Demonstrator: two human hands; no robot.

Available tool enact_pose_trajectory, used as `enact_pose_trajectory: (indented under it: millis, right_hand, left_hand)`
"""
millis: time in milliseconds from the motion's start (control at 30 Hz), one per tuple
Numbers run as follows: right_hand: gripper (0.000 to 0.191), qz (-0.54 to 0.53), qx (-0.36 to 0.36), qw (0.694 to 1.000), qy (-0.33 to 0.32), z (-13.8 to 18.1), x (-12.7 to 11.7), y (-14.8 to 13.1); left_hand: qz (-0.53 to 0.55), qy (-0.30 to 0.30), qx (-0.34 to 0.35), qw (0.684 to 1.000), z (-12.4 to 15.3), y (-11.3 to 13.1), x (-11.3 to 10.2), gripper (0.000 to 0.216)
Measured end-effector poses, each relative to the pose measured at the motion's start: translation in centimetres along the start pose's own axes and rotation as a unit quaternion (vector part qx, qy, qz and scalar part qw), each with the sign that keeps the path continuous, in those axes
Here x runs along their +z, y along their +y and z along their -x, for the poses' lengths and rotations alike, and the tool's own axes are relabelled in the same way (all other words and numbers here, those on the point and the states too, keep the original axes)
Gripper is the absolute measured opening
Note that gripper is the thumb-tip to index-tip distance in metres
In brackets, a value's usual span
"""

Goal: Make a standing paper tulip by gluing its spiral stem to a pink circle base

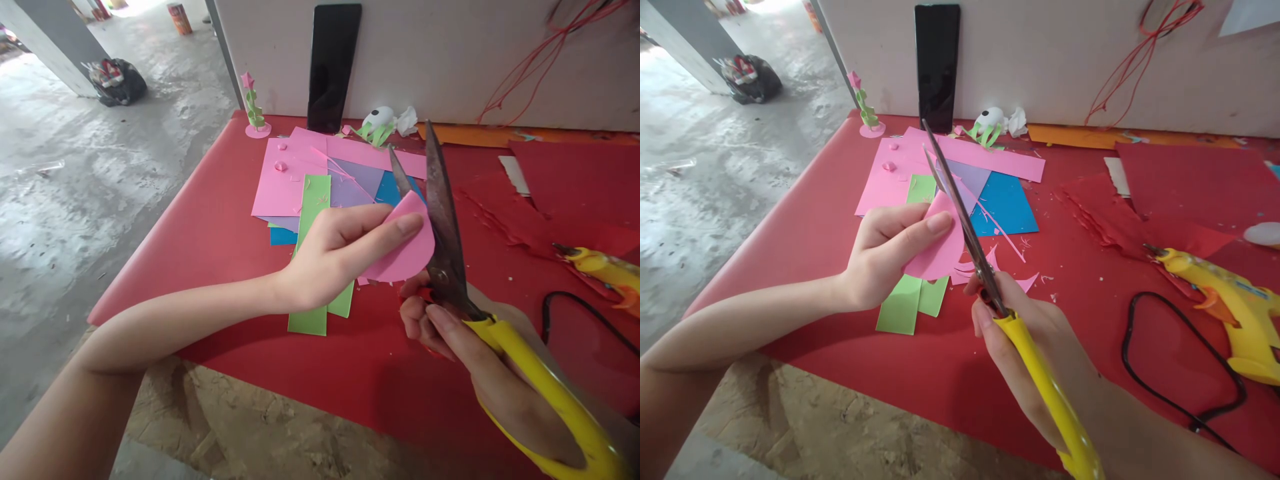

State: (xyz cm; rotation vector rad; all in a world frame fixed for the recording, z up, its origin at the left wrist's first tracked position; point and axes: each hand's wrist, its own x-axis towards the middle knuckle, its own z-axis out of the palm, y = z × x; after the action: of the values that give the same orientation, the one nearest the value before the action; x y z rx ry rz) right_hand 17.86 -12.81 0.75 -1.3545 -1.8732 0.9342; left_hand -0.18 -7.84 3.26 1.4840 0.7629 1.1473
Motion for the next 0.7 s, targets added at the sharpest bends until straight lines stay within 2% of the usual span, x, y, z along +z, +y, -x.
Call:
enact_pose_trajectory:
  millis: [333, 700]
  right_hand:
    - [0.035, 0.006, 0.013, 0.999, -0.048, 0.03, -0.58, -0.30]
    - [0.034, -0.005, -0.014, 0.999, -0.035, -0.36, -0.52, -0.66]
  left_hand:
    - [-0.005, 0.008, -0.021, 1.000, -0.01, 0.25, 0.02, 0.044]
    - [0.007, -0.002, -0.044, 0.999, -0.23, 0.32, -0.25, 0.044]
